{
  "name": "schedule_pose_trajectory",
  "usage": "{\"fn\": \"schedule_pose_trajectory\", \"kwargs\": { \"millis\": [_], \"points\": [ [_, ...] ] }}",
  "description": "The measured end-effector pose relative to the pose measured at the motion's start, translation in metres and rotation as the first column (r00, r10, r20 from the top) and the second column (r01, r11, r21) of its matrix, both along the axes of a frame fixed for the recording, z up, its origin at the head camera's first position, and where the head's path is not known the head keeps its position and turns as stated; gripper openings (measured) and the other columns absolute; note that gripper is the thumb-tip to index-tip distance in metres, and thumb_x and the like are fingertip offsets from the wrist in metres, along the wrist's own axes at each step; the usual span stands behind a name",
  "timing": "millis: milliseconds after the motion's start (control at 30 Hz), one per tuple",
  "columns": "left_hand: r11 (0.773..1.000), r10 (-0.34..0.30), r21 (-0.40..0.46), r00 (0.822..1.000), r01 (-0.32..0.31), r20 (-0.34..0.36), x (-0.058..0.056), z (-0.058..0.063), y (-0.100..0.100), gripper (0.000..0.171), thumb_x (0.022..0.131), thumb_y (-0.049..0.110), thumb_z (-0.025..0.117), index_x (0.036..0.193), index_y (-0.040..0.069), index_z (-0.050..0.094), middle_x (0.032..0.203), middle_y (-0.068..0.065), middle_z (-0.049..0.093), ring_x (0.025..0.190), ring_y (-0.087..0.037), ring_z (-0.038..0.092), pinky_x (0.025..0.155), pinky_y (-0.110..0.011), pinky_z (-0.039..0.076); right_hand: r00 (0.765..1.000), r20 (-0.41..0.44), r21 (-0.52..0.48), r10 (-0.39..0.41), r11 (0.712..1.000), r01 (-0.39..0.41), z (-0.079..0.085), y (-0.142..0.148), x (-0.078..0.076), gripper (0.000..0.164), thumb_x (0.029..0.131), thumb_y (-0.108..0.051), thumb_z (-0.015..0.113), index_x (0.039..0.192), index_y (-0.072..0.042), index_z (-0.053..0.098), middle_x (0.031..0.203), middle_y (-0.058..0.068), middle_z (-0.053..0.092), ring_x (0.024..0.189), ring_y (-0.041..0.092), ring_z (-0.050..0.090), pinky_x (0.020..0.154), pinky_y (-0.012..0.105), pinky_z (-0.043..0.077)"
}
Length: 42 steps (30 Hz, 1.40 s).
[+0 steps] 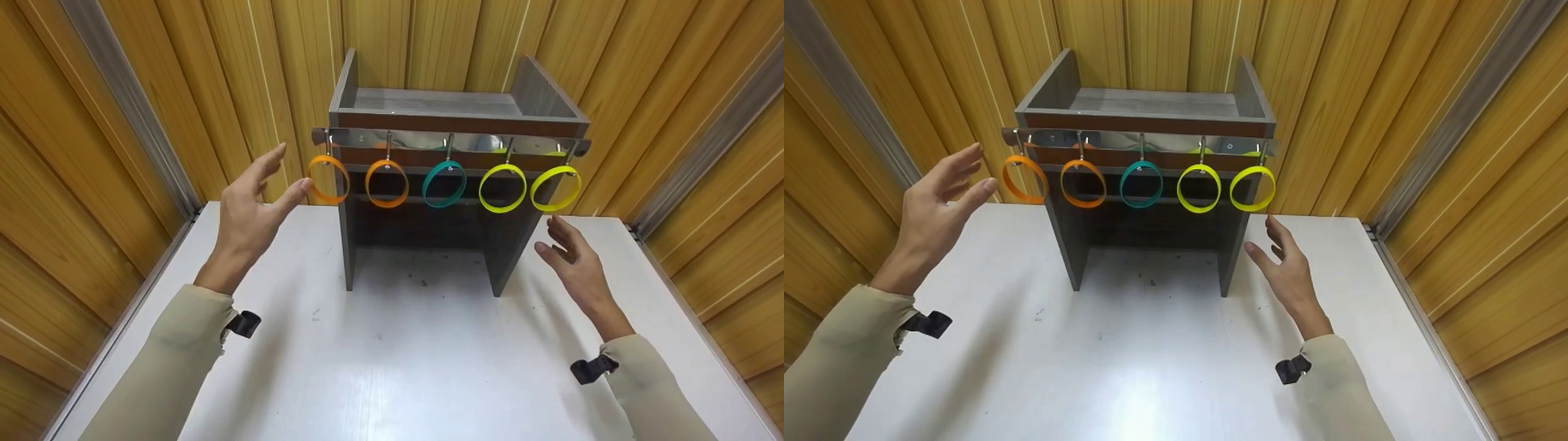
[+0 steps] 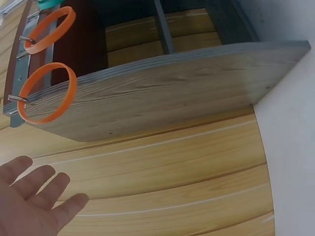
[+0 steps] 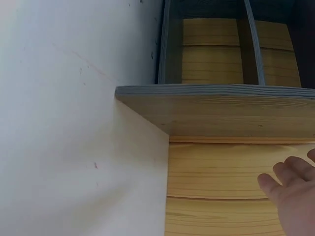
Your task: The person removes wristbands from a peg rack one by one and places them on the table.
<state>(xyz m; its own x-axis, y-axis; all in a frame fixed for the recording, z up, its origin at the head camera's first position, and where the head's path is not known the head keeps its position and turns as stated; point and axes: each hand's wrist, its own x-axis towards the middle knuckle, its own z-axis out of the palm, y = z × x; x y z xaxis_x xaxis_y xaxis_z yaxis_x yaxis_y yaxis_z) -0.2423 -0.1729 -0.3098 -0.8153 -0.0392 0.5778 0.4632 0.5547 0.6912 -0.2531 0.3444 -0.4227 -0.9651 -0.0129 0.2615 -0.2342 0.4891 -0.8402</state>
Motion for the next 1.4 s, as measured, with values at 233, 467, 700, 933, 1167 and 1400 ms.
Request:
{"fn": "schedule_pose_trajectory", "kwargs": {
  "millis": [233,467,700,933,1167,1400],
  "points": [
    [0.990,-0.066,0.122,0.998,0.065,0.005,-0.001,0.005,0.001,0.059,0.099,0.031,0.080,0.149,0.007,0.060,0.146,-0.007,0.064,0.133,-0.022,0.061,0.113,-0.044,0.050,1.000,0.002,-0.159,-0.021,0.987,0.021,-0.016,-0.004,-0.002,0.065,0.105,-0.032,0.071,0.158,-0.003,0.046,0.157,0.017,0.052,0.143,0.027,0.052,0.106,0.013,0.047],
    [0.970,-0.127,0.210,0.992,0.124,-0.002,-0.002,0.007,0.003,0.050,0.098,0.019,0.081,0.143,0.003,0.064,0.138,-0.006,0.068,0.125,-0.019,0.066,0.109,-0.040,0.054,0.999,0.025,-0.303,-0.026,0.952,0.032,-0.031,-0.010,-0.003,0.053,0.101,-0.028,0.077,0.145,-0.003,0.062,0.137,0.002,0.068,0.120,0.009,0.067,0.102,0.019,0.053],
    [0.952,-0.162,0.264,0.987,0.154,0.008,-0.005,0.006,0.006,0.046,0.097,0.016,0.081,0.138,0.001,0.067,0.130,-0.005,0.071,0.120,-0.020,0.068,0.104,-0.034,0.057,0.997,0.044,-0.324,-0.060,0.943,0.071,-0.043,-0.021,-0.007,0.047,0.098,-0.027,0.081,0.136,-0.003,0.067,0.128,0.000,0.070,0.115,0.013,0.069,0.098,0.021,0.057],
    [0.938,-0.195,0.296,0.980,0.179,0.024,-0.005,0.006,0.008,0.042,0.096,0.013,0.082,0.133,-0.001,0.070,0.126,-0.009,0.073,0.117,-0.023,0.070,0.102,-0.031,0.058,0.990,0.027,-0.379,-0.137,0.915,0.137,-0.048,-0.033,-0.010,0.041,0.094,-0.016,0.085,0.126,0.004,0.071,0.113,0.001,0.076,0.104,0.013,0.072,0.093,0.023,0.060],
    [0.931,-0.210,0.313,0.977,0.189,0.033,-0.006,0.007,0.010,0.036,0.095,0.011,0.082,0.128,-0.002,0.074,0.120,-0.010,0.076,0.107,-0.017,0.073,0.096,-0.027,0.060,0.981,-0.014,-0.364,-0.192,0.915,0.174,-0.054,-0.040,-0.010,0.033,0.094,-0.015,0.084,0.120,0.004,0.074,0.108,0.007,0.076,0.097,0.013,0.075,0.088,0.022,0.061],
    [0.923,-0.216,0.326,0.976,0.202,0.008,-0.009,0.007,0.012,0.029,0.093,0.002,0.083,0.121,-0.002,0.077,0.115,-0.016,0.077,0.097,-0.017,0.076,0.088,-0.023,0.061,0.968,-0.071,-0.282,-0.241,0.935,0.213,-0.053,-0.046,-0.010,0.027,0.095,-0.016,0.084,0.114,0.002,0.076,0.105,0.008,0.077,0.097,0.010,0.073,0.086,0.017,0.059]
  ]
}}
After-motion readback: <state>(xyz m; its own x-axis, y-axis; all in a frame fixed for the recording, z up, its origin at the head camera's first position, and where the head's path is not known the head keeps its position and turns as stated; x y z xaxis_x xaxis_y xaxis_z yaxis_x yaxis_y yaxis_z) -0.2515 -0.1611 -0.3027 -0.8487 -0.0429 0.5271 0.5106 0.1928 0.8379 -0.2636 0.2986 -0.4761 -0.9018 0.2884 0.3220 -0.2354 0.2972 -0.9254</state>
